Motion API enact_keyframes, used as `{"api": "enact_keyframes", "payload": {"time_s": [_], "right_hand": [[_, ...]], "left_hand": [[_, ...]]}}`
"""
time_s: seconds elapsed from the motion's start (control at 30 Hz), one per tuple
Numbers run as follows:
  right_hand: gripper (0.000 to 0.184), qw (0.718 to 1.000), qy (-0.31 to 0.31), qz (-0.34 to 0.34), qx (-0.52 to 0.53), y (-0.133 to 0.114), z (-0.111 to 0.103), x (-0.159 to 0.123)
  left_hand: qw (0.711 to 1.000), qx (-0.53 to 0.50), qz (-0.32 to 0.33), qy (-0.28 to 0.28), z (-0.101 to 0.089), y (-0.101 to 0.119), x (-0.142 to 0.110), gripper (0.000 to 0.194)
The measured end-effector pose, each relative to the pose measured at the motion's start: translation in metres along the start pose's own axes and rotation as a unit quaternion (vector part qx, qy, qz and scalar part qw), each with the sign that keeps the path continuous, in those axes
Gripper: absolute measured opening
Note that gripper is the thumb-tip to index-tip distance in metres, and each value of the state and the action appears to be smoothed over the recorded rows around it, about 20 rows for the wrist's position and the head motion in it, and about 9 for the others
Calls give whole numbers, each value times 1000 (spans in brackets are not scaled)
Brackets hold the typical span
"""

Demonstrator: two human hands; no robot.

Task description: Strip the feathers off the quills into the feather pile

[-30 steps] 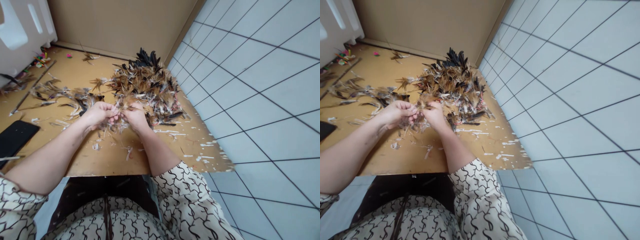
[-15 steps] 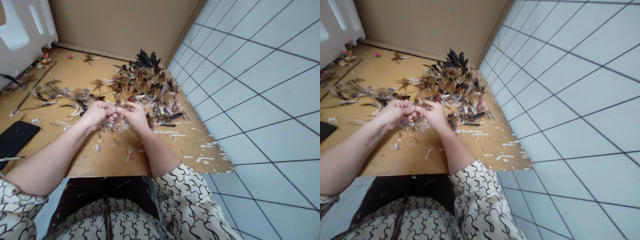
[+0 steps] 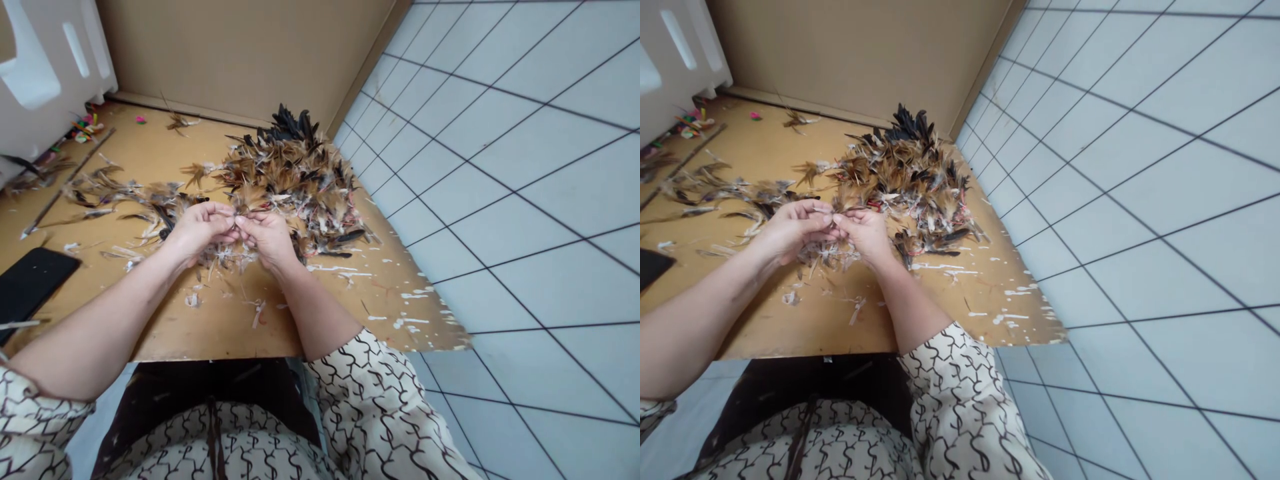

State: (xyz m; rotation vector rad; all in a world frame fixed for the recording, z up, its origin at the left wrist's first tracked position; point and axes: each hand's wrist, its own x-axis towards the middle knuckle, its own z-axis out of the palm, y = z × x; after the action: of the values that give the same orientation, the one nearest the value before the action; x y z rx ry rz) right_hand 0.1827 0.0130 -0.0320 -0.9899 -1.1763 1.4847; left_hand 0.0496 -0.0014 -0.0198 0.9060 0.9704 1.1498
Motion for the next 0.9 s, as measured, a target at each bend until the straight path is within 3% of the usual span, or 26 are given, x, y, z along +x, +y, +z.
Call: {"api": "enact_keyframes", "payload": {"time_s": [0.17,0.43,0.9], "right_hand": [[34,1000,5,-14,16,2,4,0],[31,1000,0,-10,29,4,4,0],[33,999,-7,-5,47,4,4,-1]], "left_hand": [[999,-4,44,9,0,-1,-1,37],[994,8,89,62,9,0,-4,42],[992,1,101,72,8,-4,-2,27]]}}
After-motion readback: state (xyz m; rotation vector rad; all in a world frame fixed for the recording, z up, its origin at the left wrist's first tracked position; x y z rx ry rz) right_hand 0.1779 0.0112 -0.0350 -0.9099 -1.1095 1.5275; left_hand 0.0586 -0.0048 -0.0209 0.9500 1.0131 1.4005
